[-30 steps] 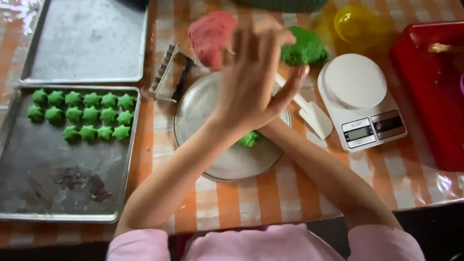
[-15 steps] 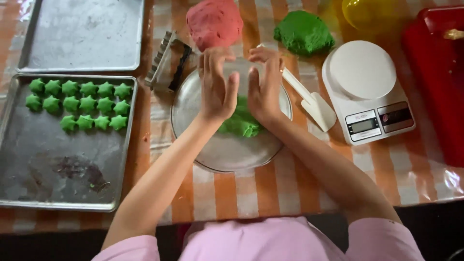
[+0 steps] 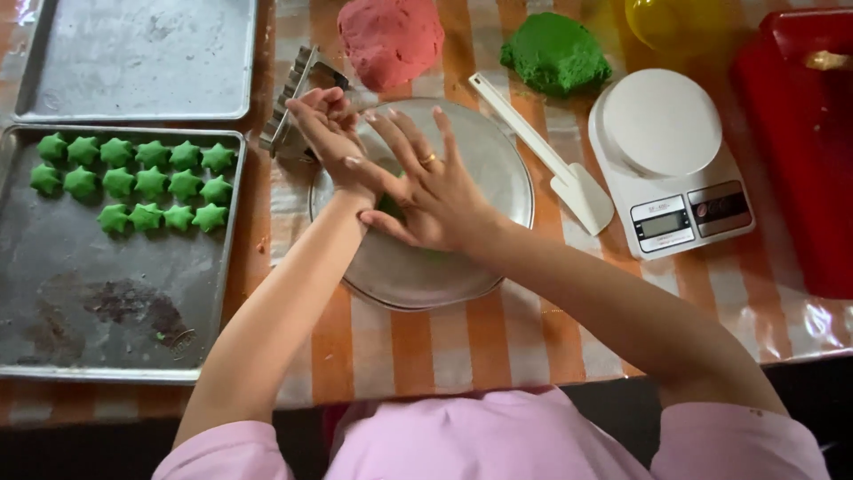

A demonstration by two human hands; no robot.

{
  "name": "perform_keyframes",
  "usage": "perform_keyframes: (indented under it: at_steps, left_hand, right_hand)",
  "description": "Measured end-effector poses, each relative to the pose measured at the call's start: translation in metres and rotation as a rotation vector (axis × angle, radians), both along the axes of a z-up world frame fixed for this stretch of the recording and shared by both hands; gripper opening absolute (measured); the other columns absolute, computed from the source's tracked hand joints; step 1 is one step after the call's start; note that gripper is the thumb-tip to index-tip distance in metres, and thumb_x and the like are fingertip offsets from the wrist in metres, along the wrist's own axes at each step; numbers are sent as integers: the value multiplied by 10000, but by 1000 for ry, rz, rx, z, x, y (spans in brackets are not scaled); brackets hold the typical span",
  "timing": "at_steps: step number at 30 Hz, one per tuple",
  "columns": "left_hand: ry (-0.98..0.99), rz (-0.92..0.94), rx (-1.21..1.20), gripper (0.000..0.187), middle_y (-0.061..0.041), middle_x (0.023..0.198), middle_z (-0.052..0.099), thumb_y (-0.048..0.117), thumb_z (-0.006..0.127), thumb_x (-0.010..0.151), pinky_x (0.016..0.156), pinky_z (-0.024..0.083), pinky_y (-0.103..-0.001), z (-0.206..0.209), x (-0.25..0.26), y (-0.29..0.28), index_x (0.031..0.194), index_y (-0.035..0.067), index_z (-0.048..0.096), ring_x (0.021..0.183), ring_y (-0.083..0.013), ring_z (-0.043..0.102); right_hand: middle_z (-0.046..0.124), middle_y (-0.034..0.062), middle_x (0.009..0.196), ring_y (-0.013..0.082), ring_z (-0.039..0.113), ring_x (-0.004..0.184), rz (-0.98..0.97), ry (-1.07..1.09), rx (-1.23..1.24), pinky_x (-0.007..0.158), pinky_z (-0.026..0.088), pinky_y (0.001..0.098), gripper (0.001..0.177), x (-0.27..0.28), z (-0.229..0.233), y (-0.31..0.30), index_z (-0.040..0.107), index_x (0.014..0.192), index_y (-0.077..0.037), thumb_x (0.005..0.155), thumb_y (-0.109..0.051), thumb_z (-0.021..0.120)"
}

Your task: Kneading a small piece of green dough by hand on a metal plate in a bakery setting.

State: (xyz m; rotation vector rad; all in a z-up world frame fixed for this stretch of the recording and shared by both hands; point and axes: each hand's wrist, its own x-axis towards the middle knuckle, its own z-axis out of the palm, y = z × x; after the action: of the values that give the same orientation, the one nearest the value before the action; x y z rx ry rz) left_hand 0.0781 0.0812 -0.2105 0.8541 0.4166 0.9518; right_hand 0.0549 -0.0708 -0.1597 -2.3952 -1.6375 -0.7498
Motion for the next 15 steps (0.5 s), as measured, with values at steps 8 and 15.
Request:
perform_keyframes:
  at_steps: [8,15]
  left_hand:
    - [-15,-33,-232,574,-43,847,635,667,417,900,712,441,-316,5,2,0,948,122,593,730,-162,557]
    - [-46,-47,-304,535,-33,930,615,654,410,914,787,476,-341,11,-1,0,984,150,574,841,-178,574]
  right_hand:
    - [161,210,1685,372,136,1581,-29,785,-195,1235,54,652,1019,28,16,16,147,1584,-24,873,-692,-149]
    - [-13,136,1709,333,10,1585,-195,628,-287,1171,-75,724,815,20,13,20,143,1649,-252,963,-689,78]
